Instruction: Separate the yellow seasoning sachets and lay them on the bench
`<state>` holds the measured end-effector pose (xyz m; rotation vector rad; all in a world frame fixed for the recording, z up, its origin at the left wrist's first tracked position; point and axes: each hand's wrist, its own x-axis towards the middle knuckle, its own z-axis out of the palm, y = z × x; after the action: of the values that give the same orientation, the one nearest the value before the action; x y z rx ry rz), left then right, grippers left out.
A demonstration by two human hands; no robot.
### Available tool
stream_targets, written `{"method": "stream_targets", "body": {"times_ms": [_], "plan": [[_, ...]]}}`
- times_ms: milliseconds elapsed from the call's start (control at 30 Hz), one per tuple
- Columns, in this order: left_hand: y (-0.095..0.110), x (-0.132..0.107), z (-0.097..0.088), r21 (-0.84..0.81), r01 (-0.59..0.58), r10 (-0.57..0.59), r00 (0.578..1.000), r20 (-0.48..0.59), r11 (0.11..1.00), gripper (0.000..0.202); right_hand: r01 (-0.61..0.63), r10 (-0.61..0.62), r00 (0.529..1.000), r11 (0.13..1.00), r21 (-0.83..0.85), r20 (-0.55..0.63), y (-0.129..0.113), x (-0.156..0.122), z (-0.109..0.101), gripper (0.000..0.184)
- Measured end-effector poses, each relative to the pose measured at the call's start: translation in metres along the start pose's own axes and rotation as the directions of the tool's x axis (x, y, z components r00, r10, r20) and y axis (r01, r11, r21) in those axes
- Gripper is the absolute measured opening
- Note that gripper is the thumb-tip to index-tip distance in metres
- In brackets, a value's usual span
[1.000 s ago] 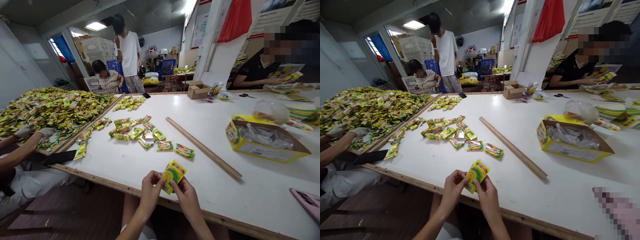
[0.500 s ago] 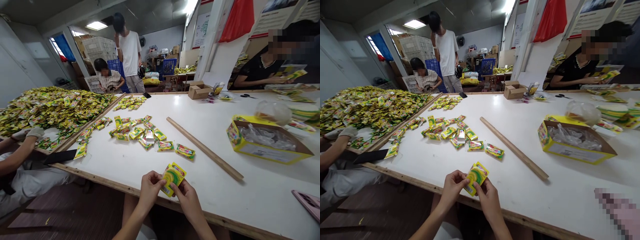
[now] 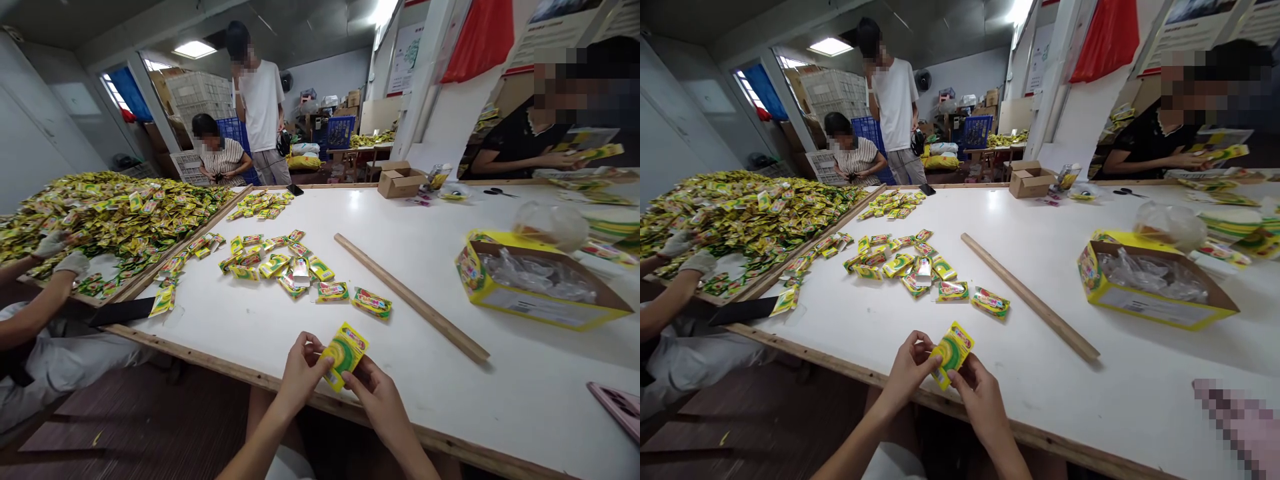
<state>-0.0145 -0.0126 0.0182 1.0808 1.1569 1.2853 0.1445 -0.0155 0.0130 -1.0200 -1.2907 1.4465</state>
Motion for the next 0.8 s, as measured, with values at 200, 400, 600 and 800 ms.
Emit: {"method": "stream_targets", "body": {"times_ms": [200,400,600,800], "plan": [[-0.003,-0.008,0.004,0.231,-0.139,0.137,0.990,0.024,0.963,0.035,0.065,-0.080,0.994,0.980,-0.186,-0.074,0.002,0.001,0.004,0.037],[-0.013,0.004,0.001,0.023,-0.004,0.001,0.992,0.123,1.000,0.045,0.196,-0.238,0.965,0.932,-0.306,-0.108,0.004,0.003,0.005,0.031],[-0.018,0.020,-0.002,-0.054,0.006,0.003,0.988,0.156,0.999,0.050,0.061,-0.093,0.983,0.979,-0.196,-0.159,0.019,0.014,-0.007,0.043],[-0.016,0.016,-0.001,-0.048,-0.009,0.023,0.950,0.311,0.999,0.044,0.073,-0.086,0.993,0.985,-0.157,-0.076,0.018,0.017,-0.010,0.042]]}}
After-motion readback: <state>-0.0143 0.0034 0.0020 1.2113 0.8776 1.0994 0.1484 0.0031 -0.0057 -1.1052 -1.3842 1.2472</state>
